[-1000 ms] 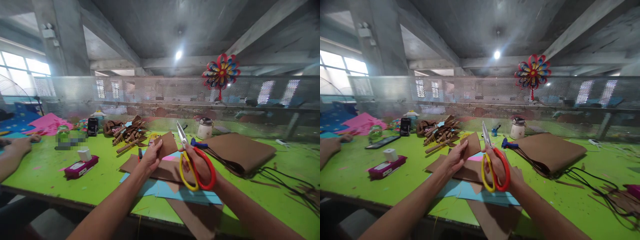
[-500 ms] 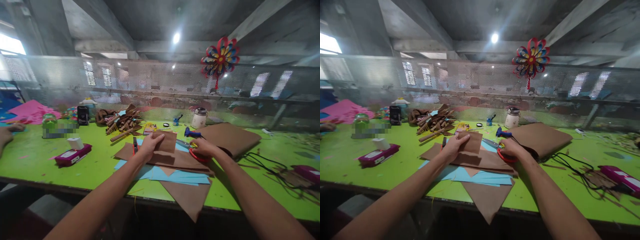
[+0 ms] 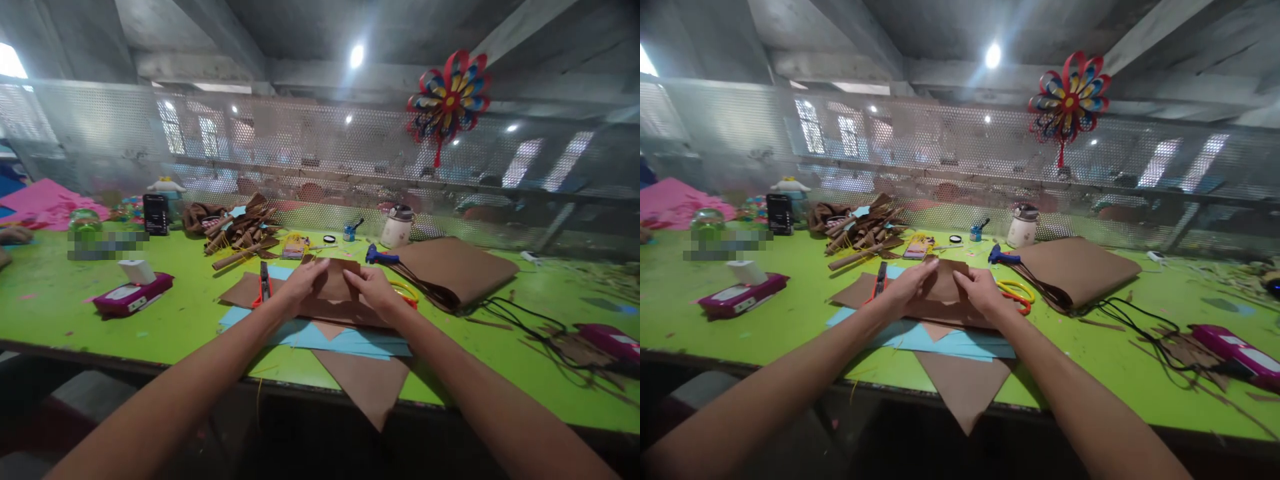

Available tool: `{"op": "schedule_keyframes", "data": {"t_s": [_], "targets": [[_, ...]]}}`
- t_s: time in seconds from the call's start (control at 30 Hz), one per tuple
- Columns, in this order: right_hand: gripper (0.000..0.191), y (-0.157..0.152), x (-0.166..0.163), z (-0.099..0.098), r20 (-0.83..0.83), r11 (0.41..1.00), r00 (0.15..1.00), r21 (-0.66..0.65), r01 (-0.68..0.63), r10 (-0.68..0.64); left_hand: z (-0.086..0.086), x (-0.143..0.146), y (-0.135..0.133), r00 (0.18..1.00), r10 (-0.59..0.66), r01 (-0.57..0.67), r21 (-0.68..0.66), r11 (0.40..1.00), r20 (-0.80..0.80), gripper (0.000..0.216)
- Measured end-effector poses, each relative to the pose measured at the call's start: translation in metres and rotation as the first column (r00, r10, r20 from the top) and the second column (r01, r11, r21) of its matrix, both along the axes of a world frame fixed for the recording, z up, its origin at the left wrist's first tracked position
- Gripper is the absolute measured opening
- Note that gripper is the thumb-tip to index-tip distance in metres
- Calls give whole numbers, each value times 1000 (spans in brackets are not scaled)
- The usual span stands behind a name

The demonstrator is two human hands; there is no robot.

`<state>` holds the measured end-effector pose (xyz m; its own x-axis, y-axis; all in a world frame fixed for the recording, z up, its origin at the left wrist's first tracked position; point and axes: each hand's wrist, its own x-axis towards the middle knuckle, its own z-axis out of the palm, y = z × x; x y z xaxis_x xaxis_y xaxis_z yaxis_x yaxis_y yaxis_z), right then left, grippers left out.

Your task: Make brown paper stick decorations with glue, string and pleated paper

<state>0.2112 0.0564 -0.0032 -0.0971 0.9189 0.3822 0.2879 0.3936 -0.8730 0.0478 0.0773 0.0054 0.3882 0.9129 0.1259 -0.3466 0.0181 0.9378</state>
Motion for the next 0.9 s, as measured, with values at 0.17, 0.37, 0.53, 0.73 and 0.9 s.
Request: {"op": "schedule_keyframes", "data": {"t_s": [0.17,0.37,0.53,0.73,0.9], "targets": [[41,7,13,-2,200,992,975,102,80,-99,-8,-1,11,997,78,-77,51,996,-9,26],[44,2,12,0,364,965,912,242,106,-191,-5,0,8,989,126,-119,90,989,-79,34],[42,9,26,3,348,933,893,315,174,-284,-8,-4,20,987,140,-141,11,990,81,28],[26,-13,42,38,271,929,944,359,84,-190,-18,-9,37,917,399,-395,-119,911,11,21],[20,-60,4,51,617,862,766,278,-425,179,-20,-7,34,828,525,-530,28,847,-197,18]]}}
